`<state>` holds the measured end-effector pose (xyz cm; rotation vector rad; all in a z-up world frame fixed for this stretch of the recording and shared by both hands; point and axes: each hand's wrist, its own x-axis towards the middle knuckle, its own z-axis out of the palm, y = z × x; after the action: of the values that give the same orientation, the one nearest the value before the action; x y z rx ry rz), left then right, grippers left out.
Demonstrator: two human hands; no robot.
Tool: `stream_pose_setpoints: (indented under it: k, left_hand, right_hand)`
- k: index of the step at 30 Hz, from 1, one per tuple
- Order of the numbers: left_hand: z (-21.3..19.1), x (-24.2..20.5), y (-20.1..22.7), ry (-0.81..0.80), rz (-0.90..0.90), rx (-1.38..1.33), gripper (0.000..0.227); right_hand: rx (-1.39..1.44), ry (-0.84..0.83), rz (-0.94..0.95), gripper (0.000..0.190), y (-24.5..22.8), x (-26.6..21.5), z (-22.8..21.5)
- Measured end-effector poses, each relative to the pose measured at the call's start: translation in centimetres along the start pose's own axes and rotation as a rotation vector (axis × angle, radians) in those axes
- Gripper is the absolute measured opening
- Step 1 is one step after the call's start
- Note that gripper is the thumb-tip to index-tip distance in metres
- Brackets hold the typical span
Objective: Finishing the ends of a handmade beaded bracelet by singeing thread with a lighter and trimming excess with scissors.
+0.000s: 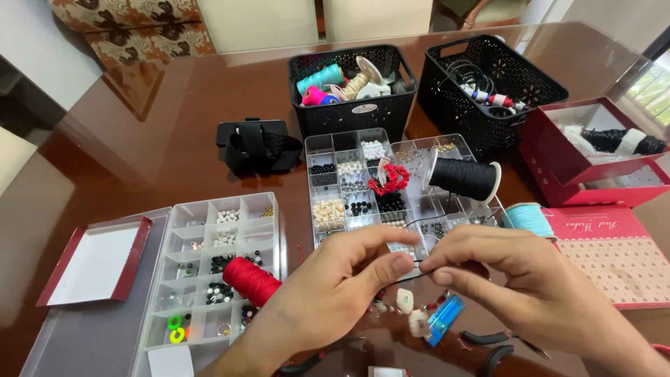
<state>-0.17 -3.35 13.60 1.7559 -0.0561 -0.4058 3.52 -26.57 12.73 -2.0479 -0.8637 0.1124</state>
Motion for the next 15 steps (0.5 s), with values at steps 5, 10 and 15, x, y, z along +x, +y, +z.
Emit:
stream_pose_setpoints:
  k: [5,10,15]
  left_hand:
    - [0.2,1.2,-2.4,-0.181,-0.015,-0.129,0.015]
    - [-0.4,1.3,-1.4,-0.149,-0.016,-0.089,0.015]
    - [-0.6,2.0,-2.3,-0.229,0.065,-0.182,0.03]
  right_hand:
    - [-0.033,-0.038,-0.086,0.017,-0.5,0.4,0.3]
    - [-0.026,-0.036,-0.094,0.019,-0.7,0.5,0.2]
    - [-0.026,-0.028,-0.168,0.016,-0.5,0.6,0.2]
